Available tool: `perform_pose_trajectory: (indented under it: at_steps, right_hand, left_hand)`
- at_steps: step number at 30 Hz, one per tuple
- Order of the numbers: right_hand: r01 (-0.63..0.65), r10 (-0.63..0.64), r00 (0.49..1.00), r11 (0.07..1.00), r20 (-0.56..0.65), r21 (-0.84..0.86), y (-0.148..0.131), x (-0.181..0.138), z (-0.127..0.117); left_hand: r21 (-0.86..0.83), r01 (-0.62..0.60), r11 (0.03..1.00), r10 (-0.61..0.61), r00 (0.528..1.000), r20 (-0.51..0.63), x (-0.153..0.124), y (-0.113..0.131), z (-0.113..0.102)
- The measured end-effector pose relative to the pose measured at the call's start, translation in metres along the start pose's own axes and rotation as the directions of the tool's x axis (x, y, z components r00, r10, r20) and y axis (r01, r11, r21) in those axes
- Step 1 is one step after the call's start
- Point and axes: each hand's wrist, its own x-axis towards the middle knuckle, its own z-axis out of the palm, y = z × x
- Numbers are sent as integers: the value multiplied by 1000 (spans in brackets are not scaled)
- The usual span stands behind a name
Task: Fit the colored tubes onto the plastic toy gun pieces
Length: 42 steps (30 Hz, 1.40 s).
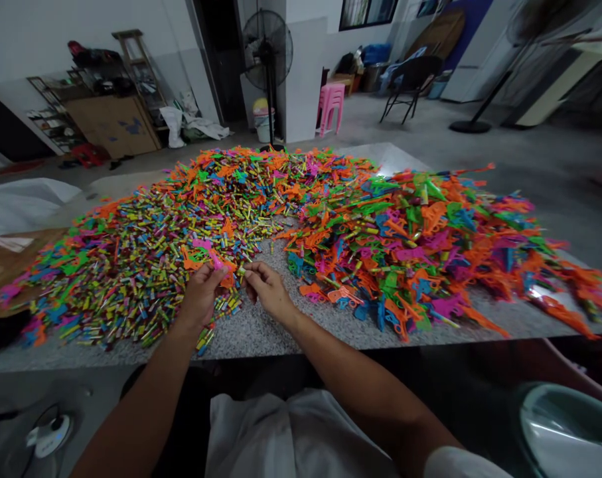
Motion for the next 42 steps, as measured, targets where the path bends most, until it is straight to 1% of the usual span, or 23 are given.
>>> perform_pose_trajectory:
  at_steps: [8, 13, 16, 18, 21, 23, 24, 25, 26, 27, 28, 29, 30, 31, 32, 33, 34, 35, 36, 37, 39, 40, 42]
  right_hand:
    - [-3, 3, 1000, 996, -7, 94, 2, -1, 0]
    - [-20, 20, 1000, 997, 3, 72, 0, 0, 0]
    - [-70, 67, 997, 996, 40, 58, -2, -2, 2]
    - [-107, 105, 993, 994, 61, 21, -1, -5, 3]
    - [-175, 179, 981, 983, 75, -55, 4, -7, -5]
    - [-262, 267, 962, 961, 54, -84, 6, -5, -18]
    - [-293, 295, 955, 953, 9, -80, 5, -2, -27]
    - [-291, 287, 955, 956, -70, -50, 3, 2, -36]
    - [-242, 239, 955, 970, -176, 5, -1, 6, -46]
    - [-152, 165, 942, 986, -291, 67, -5, 11, -55]
    - [-46, 89, 916, 992, -392, 117, -9, 16, -62]
    - [41, 27, 887, 990, -462, 138, -11, 21, -68]
    - [78, -9, 874, 989, -486, 122, -11, 25, -70]
    - [52, -17, 887, 997, -461, 63, -8, 28, -69]
    - [-20, -1, 919, 999, -395, -51, -2, 31, -65]
    - [-101, 27, 952, 968, -306, -229, 6, 34, -59]
    - [-156, 65, 974, 888, -218, -433, 17, 36, -50]
    - [-173, 105, 984, 771, -146, -613, 28, 39, -40]
    - [-164, 137, 986, 649, -98, -743, 38, 43, -30]
    - [-148, 152, 985, 554, -75, -819, 48, 47, -19]
    - [-147, 157, 984, 440, -86, -886, 62, 56, 0]
    - [-158, 159, 982, 392, -102, -906, 67, 61, 8]
    - [-164, 169, 978, 249, -123, -955, 71, 69, 19]
  left_hand:
    - [40, -48, 998, 50, 998, -31, -3, 1, 4]
    - [43, -106, 993, 108, 993, -48, -3, -3, 5]
    - [43, -119, 992, 122, 989, -88, -6, -10, 7]
    - [38, -101, 994, 105, 988, -110, -9, -16, 10]
    - [46, 5, 999, -1, 996, -91, -8, -29, 10]
    - [95, 79, 992, -75, 996, -48, 0, -35, 0]
    - [136, 90, 987, -84, 995, -49, 8, -38, -8]
    - [188, 81, 979, -68, 995, -74, 17, -40, -19]
    - [252, 57, 966, -23, 991, -135, 27, -41, -31]
    - [326, 30, 945, 43, 976, -216, 38, -43, -45]
    - [416, 16, 909, 117, 949, -293, 48, -44, -58]
    - [522, 23, 853, 183, 923, -339, 57, -46, -71]
    - [612, 44, 790, 221, 910, -350, 64, -49, -82]
    - [684, 66, 726, 228, 916, -330, 69, -52, -91]
    - [747, 82, 659, 222, 929, -297, 73, -55, -97]
    - [799, 90, 595, 211, 941, -263, 75, -59, -101]
    - [840, 95, 535, 204, 950, -237, 76, -63, -103]
    - [873, 94, 479, 204, 955, -214, 76, -66, -103]
    - [896, 89, 435, 203, 960, -194, 77, -69, -103]
    - [910, 83, 406, 194, 965, -174, 78, -71, -103]
    - [921, 68, 383, 142, 981, -132, 80, -73, -103]
    - [922, 61, 382, 115, 987, -113, 82, -73, -103]
    - [916, 50, 398, 82, 992, -91, 84, -72, -103]
